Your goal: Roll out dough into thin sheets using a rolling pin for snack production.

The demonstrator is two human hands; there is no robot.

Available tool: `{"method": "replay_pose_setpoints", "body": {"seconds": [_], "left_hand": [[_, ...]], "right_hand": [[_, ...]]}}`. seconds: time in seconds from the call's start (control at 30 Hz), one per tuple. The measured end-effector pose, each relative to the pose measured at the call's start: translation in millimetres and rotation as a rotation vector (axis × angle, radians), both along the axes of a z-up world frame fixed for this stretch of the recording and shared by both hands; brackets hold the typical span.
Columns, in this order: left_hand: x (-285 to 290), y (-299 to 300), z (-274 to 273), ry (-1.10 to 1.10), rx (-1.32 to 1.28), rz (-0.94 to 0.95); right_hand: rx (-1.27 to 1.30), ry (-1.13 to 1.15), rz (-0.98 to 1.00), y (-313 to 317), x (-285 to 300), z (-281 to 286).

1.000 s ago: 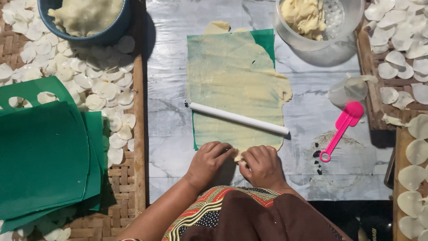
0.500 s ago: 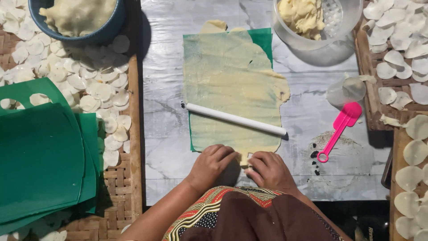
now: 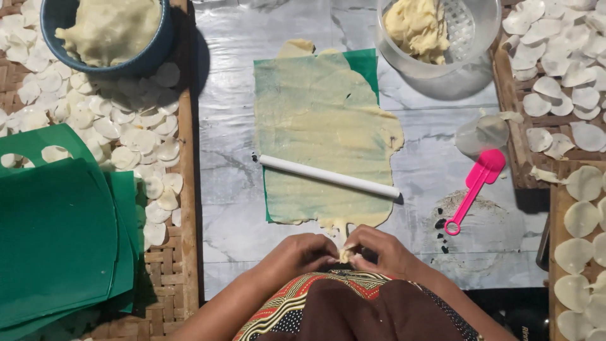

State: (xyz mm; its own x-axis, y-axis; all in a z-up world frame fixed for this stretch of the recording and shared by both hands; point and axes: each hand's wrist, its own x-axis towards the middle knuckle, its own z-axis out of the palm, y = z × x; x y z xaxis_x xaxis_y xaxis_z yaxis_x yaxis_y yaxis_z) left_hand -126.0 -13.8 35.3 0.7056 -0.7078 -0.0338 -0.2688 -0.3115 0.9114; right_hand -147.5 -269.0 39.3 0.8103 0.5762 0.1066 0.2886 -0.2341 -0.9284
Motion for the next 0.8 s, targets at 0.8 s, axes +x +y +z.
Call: {"method": "replay_pose_setpoints", "body": {"seconds": [0.8], "left_hand": [[218.0,-137.2,-42.8,-0.665,0.225,0.141]], "right_hand": [[-0.798,-0.203,-1.066,-39.5,234.7,-70.5]]}}
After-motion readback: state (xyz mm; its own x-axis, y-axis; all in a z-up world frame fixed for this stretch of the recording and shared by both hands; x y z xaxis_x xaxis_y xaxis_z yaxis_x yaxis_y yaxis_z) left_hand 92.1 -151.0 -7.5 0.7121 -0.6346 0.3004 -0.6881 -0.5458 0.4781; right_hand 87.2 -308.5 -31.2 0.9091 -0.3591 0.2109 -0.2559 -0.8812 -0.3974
